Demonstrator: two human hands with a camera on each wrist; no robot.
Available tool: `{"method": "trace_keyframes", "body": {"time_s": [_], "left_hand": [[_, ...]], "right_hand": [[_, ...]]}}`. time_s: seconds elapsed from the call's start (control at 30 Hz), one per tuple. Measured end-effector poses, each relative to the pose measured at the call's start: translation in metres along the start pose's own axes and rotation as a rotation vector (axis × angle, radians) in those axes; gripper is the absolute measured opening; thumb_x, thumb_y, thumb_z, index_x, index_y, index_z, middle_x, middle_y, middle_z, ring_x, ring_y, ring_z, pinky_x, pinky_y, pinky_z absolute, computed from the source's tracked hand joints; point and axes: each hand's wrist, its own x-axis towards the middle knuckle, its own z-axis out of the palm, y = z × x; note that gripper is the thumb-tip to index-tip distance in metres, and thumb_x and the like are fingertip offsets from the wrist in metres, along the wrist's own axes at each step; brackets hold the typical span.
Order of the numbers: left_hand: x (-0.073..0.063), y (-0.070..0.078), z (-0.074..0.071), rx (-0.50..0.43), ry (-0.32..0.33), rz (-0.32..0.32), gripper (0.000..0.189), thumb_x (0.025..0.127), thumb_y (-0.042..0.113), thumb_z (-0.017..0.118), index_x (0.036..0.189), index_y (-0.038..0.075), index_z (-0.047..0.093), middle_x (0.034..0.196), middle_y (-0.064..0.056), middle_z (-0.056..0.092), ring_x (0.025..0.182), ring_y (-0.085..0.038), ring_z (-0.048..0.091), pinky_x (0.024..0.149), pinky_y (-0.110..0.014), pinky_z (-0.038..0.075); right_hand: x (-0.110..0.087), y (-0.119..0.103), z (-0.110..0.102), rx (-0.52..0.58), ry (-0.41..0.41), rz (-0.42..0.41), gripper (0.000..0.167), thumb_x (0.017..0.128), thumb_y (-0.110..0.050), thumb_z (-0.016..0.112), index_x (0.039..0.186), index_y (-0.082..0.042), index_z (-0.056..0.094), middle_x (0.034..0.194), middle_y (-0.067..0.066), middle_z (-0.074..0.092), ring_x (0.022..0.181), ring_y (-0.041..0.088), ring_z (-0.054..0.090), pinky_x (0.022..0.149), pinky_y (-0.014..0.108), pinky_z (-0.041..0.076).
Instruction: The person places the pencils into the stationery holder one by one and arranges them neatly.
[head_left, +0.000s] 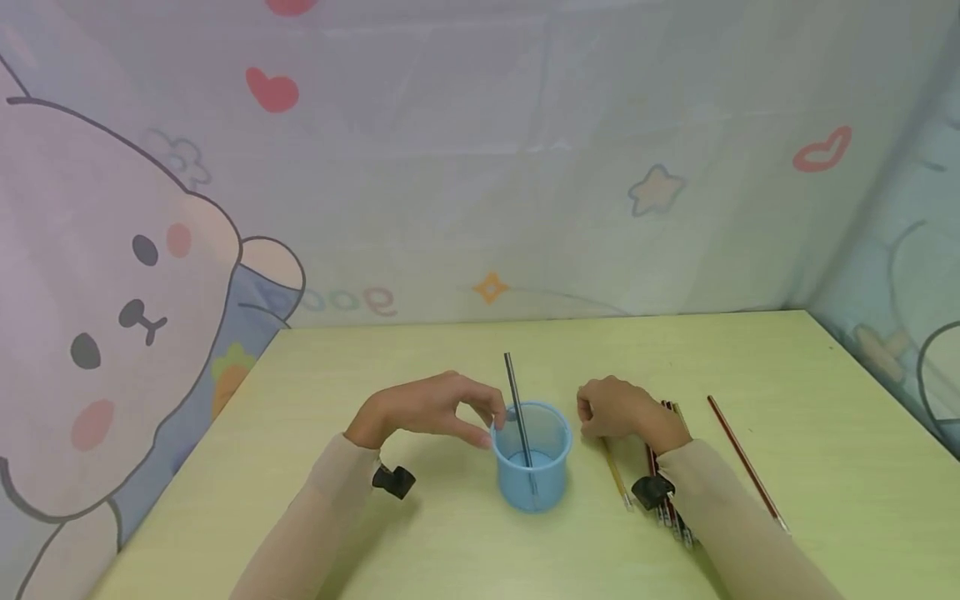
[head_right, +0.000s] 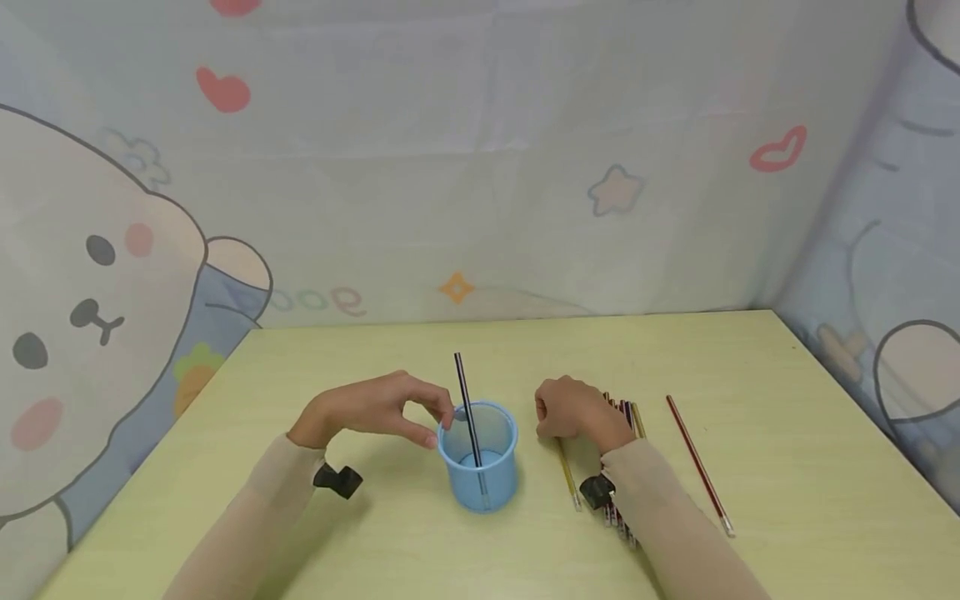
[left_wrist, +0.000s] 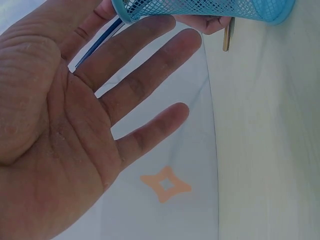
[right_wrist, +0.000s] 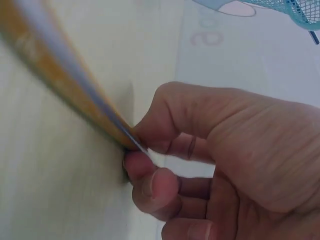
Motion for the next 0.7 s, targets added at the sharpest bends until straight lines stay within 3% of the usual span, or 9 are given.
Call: {"method": "trace_keyframes", "body": {"time_s": [0.2,0.3,0.47,0.7], "left_hand": [[0.0,-0.003,0.002,0.005,-0.002,0.009,0.019,0.093,0.025,0.073,0.105,0.012,0.065,0.117,-0.009,0.069,0.111,-0.018,0.067,0.097,-0.031,0.052],[0.0,-0.002,0.002,0.008,0.001,0.012,0.021,0.093,0.025,0.074,0.105,0.011,0.065,0.116,-0.009,0.069,0.11,-0.016,0.067,0.097,-0.03,0.052],[0.0,-0.002,0.002,0.004,0.001,0.014,0.022,0.093,0.024,0.074,0.105,0.008,0.065,0.116,-0.009,0.069,0.11,-0.018,0.067,0.099,-0.033,0.051],[0.0,-0.003,0.004,-0.011,0.001,0.011,0.021,0.093,0.024,0.074,0.105,0.009,0.065,0.115,-0.007,0.068,0.11,-0.023,0.067,0.099,-0.043,0.052]], "right_hand": [[0.001,0.0,-0.007,0.186,-0.069,-0.127,0.013,0.089,-0.002,0.062,0.083,-0.013,0.06,0.079,0.001,0.061,0.059,0.009,0.05,0.054,0.025,0.039],[-0.001,-0.002,-0.016,0.244,-0.061,-0.176,0.009,0.089,-0.002,0.059,0.088,-0.011,0.059,0.079,-0.001,0.062,0.061,0.01,0.052,0.054,0.025,0.037],[-0.009,-0.009,-0.035,0.254,0.02,-0.23,0.014,0.088,-0.001,0.056,0.094,-0.013,0.059,0.076,-0.001,0.065,0.066,0.015,0.056,0.057,0.027,0.04],[-0.027,-0.025,-0.06,0.24,0.218,-0.238,0.02,0.088,-0.001,0.06,0.096,-0.02,0.06,0.081,-0.002,0.063,0.072,0.019,0.057,0.06,0.03,0.046]]}}
